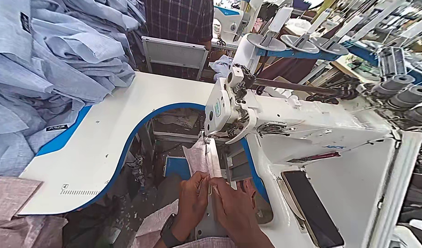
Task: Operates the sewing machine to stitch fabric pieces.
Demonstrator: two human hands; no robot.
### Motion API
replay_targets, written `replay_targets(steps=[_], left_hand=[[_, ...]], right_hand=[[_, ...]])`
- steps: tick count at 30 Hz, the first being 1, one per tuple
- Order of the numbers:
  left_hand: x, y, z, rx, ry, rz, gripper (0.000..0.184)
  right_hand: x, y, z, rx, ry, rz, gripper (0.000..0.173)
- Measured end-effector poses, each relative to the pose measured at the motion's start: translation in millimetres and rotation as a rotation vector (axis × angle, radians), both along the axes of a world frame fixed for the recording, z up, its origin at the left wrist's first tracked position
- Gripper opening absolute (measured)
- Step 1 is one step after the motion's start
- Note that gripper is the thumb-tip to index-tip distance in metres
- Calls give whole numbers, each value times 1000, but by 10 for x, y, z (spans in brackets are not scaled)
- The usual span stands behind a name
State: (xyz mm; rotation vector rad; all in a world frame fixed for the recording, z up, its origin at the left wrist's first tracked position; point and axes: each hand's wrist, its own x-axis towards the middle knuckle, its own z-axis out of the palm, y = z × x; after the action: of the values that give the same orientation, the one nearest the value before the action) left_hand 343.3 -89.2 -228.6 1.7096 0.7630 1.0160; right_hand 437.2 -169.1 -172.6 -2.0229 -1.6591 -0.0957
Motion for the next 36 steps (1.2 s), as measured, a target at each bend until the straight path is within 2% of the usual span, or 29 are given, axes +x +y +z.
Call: replay_targets(steps=[5, 7, 9, 11, 12, 14, 16, 18, 21, 25, 27, 29, 31, 34, 36], left_hand=[[13, -57, -27, 53, 69, 33, 19], [15, -60, -15, 46, 117, 44, 19], [12, -77, 15, 70, 185, 78, 21], [-20, -88, 40, 87, 217, 51, 22], [-43, -89, 39, 97, 209, 12, 21], [-64, -72, 39, 115, 189, -55, 19], [-116, -48, 10, 66, 164, -113, 22], [-97, -13, -39, 18, 123, -114, 24], [2, -33, -100, -43, 94, -54, 24], [182, 126, -108, 13, 105, 30, 24], [210, 154, -81, 62, 137, 49, 24], [127, 104, 8, 51, 202, 26, 29], [-8, -5, 58, 41, 260, 3, 30], [-93, -126, -21, 166, 215, 39, 25], [-44, -112, -71, 271, 149, 68, 24]], right_hand=[[-10, -75, -53, -22, -72, 7, 16], [13, -72, 26, -39, -68, -76, 23], [39, -90, 251, -259, 22, -194, 36], [3, -53, 465, -570, 110, -248, 26], [-71, -63, 452, -576, 50, -211, 19], [-241, -115, 293, -339, -232, -129, 3], [-289, -140, 200, -226, -385, -76, 7], [-227, -109, 267, -330, -359, -42, 17], [-186, -36, 363, -492, -318, -54, 20], [-108, 213, 394, -553, -228, -119, 14], [-64, 278, 476, -731, -112, -182, 24], [13, 129, 486, -786, -47, -196, 25], [141, -218, 346, -736, 12, -125, 21], [474, -648, 6, -625, 224, 150, 20], [421, -647, 147, -448, 168, 310, 17]])
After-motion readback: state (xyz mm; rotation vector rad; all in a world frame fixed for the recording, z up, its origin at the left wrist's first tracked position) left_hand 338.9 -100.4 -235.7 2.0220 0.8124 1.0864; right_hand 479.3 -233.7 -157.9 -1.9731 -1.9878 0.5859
